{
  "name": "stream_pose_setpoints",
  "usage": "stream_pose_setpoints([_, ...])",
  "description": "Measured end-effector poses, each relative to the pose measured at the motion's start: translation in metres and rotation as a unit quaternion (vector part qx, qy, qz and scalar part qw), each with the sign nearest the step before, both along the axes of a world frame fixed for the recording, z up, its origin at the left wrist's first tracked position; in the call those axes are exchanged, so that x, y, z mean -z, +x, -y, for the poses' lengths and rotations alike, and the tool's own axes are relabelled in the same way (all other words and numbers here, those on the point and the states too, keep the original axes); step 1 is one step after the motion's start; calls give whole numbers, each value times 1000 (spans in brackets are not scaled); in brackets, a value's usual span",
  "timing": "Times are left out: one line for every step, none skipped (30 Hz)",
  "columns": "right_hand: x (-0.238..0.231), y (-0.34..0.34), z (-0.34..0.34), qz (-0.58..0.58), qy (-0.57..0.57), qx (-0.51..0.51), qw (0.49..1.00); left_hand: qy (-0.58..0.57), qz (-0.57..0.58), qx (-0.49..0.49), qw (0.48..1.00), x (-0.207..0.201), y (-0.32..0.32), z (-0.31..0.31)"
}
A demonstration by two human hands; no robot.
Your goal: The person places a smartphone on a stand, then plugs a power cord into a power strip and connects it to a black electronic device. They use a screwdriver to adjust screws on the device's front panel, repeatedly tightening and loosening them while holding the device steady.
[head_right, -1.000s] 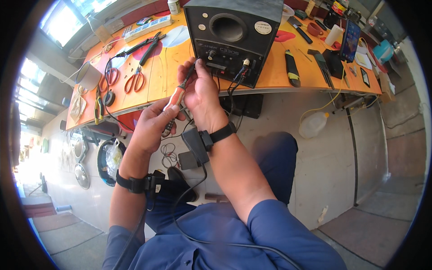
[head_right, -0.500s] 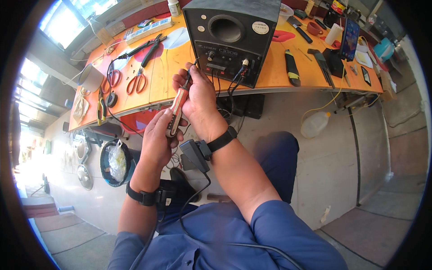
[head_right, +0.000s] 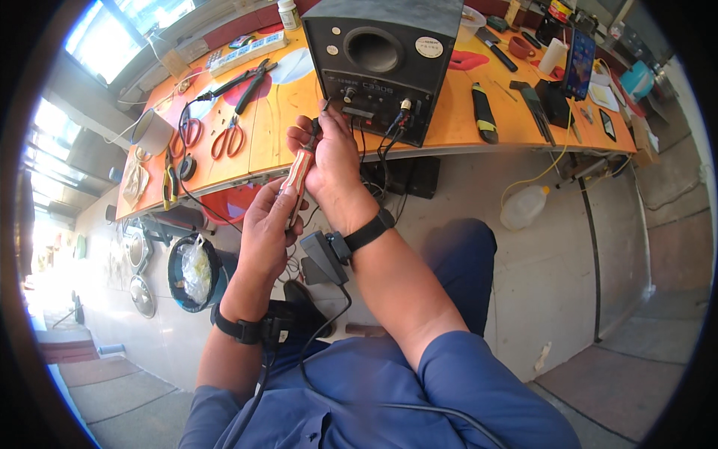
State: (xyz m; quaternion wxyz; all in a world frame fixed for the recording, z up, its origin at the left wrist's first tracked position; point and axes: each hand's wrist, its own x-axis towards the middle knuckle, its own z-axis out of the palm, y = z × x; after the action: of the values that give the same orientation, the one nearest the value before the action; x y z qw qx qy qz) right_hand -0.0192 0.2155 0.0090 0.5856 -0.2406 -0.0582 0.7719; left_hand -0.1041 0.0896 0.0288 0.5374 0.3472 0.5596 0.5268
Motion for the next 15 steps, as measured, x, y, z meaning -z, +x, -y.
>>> stream_pose_setpoints([0,0,0,2,2,0,1000,0,-1,-1,1000,0,1,0])
stream_pose_setpoints([1,0,-1,1,4,-1,1000,-10,-7,-11,1000,0,2,0])
stream_pose_setpoints([1,0,-1,-1,4,-1,1000,3,0,-4,1000,0,2,0])
stream_pose_setpoints([2,0,-1,-2,3,0,1000,5,3,-5,1000,0,3,1])
stream_pose_setpoints([2,0,-1,-3,3,-1,1000,7,6,-6,1000,-1,2,1])
stream_pose_setpoints([2,1,-1,-4,2,-1,1000,-3,44,-6,999,-1,2,2])
stream_pose_setpoints([2,1,-1,-5,1,0,1000,-13,82,-6,997,-2,0,3])
stream_pose_setpoints([2,1,-2,-4,3,-2,1000,-8,132,1,991,-2,-1,3])
stream_pose_setpoints([2,2,-2,-3,5,-4,1000,-26,134,-2,991,-2,-2,4])
stream_pose_setpoints([3,2,-2,0,3,-3,1000,-28,148,2,989,-2,-2,4])
stream_pose_setpoints([3,3,-1,-5,10,-7,1000,-22,171,6,985,-1,-2,4])
stream_pose_setpoints([3,3,-1,-8,13,-9,1000,-21,132,-6,991,1,0,3])
stream_pose_setpoints([4,3,-1,-11,15,-10,1000,-13,101,-18,995,3,2,2])
stream_pose_setpoints([4,3,-2,-8,17,-11,1000,-13,66,-40,997,5,5,1])
stream_pose_setpoints([5,3,-2,-6,18,-11,1000,11,20,-34,999,7,7,1])
